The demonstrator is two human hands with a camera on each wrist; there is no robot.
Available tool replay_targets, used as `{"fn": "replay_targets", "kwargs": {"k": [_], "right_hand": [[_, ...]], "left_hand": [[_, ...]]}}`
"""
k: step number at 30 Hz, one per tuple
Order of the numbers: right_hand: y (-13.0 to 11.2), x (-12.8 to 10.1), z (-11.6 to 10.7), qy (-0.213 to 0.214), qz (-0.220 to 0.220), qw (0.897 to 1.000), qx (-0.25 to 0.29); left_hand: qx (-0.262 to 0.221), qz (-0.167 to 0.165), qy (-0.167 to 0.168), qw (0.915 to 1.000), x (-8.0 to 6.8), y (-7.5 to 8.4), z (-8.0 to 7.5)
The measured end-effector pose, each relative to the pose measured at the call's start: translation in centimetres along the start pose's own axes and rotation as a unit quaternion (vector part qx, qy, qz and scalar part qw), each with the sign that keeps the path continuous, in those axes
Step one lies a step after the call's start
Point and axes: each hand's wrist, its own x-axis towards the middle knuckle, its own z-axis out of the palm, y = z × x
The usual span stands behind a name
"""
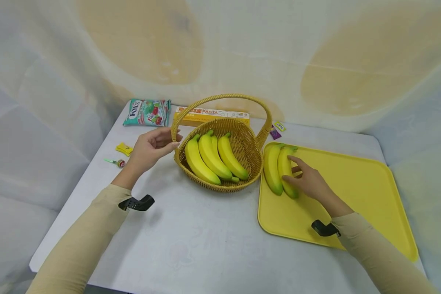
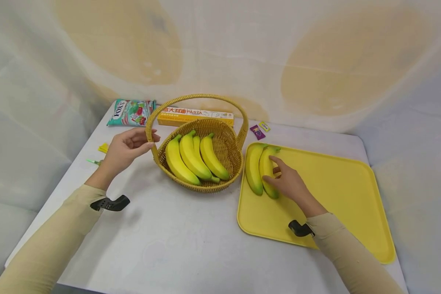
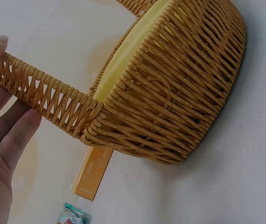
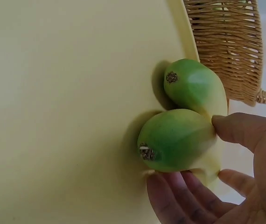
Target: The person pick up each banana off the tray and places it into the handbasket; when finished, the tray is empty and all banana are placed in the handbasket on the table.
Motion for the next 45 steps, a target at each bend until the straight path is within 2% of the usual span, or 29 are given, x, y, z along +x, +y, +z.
{"fn": "replay_targets", "kwargs": {"k": [10,17,29,38,45], "right_hand": [[0.0,-0.5,-0.3,-0.006,-0.008,1.000,0.015],[-0.7,-1.8,-1.7,-0.017,-0.025,1.000,0.006],[-3.5,-5.1,-5.2,-0.041,-0.110,0.993,-0.014],[-5.1,-5.8,-5.5,-0.078,-0.165,0.983,0.013],[-6.7,-4.7,-4.9,-0.115,-0.206,0.971,0.033]], "left_hand": [[-0.005,0.003,0.001,1.0000,0.1,-0.2,0.1],[-0.005,0.006,0.001,1.0000,0.0,0.0,0.1],[-0.003,0.001,0.003,1.0000,0.0,-0.1,0.0],[-0.001,-0.003,0.003,1.0000,0.0,-0.2,0.1],[0.000,0.001,0.002,1.0000,0.0,-0.2,0.0]]}}
